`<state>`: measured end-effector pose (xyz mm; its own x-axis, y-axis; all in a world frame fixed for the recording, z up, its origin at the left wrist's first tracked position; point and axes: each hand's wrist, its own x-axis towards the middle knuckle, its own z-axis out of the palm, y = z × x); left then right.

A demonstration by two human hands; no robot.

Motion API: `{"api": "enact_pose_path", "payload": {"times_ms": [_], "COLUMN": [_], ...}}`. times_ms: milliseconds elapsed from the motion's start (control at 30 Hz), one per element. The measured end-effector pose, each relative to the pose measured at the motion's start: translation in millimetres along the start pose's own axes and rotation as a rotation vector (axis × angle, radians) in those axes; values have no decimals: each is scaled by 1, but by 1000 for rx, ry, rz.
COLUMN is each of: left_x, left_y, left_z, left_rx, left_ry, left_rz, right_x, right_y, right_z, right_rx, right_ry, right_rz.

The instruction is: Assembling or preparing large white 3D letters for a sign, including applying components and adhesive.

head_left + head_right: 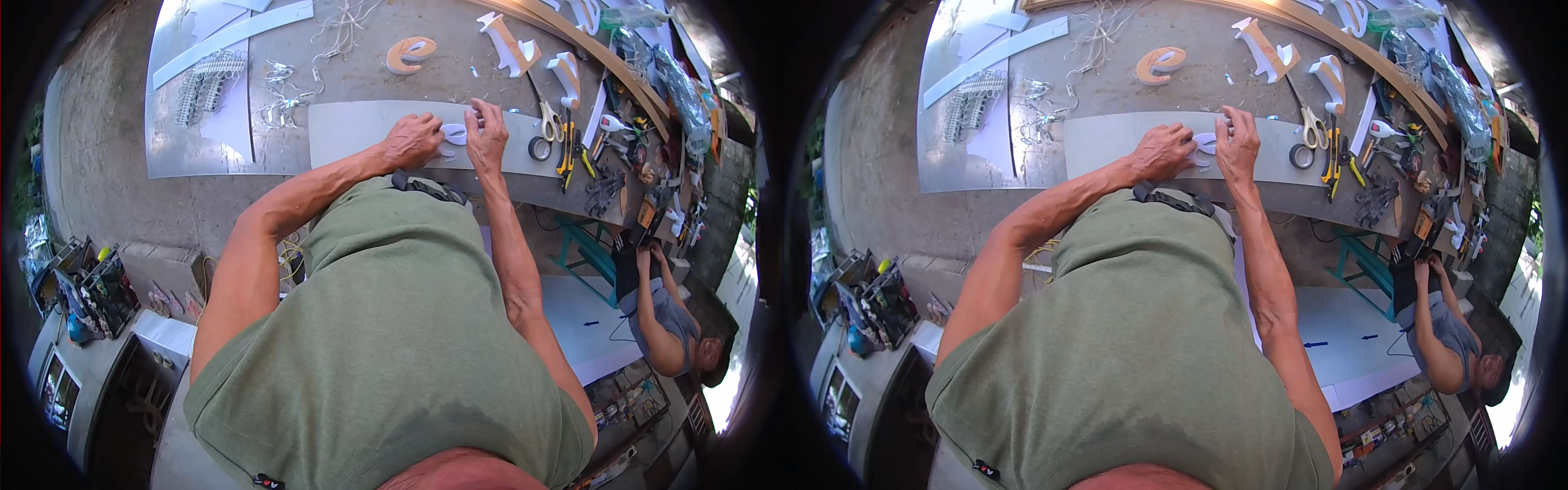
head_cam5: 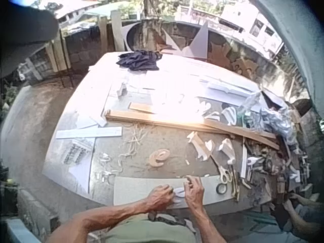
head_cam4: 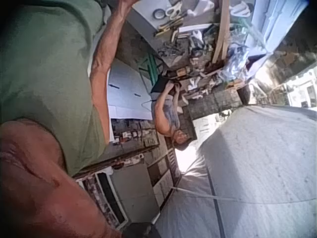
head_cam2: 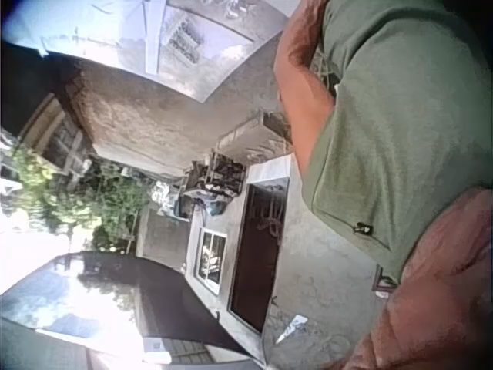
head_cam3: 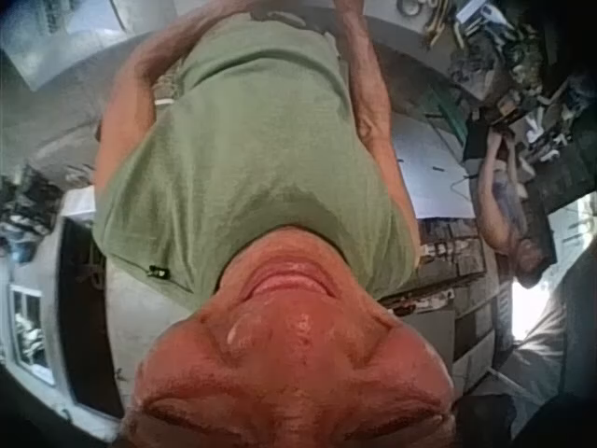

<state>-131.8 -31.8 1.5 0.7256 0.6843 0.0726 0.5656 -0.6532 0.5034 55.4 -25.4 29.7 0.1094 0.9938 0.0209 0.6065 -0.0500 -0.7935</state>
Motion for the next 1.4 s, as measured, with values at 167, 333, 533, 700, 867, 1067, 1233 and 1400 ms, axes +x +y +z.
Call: {"api": "enact_pose_path", "payload": {"times_ms": [167,333,533,700,867,1067,1233,1400], "left_x": [7,4,-42,-122,-130,-126,-127,-132], "left_y": [4,1,-25,-129,-171,-176,-170,-149], "left_z": [6,-2,-67,-104,-118,-118,-121,-151], "left_rx": [28,-43,-316,157,65,273,-317,-1132], "left_ry": [31,58,583,725,531,372,719,982], "left_rz": [-3,33,-541,-845,-980,-865,-1015,-762], "right_x": [-63,-71,-61,-65,-74,-76,-67,-46], "right_y": [22,32,29,19,13,9,-2,-26], "right_z": [-19,-8,-11,-17,-21,-24,-27,-30], "right_rx": [-311,-354,-315,-234,-95,-112,-67,88], "right_ry": [-106,-119,-113,-29,-45,9,8,-97], "right_rz": [-313,-342,-287,-198,-58,-93,-74,41]}}
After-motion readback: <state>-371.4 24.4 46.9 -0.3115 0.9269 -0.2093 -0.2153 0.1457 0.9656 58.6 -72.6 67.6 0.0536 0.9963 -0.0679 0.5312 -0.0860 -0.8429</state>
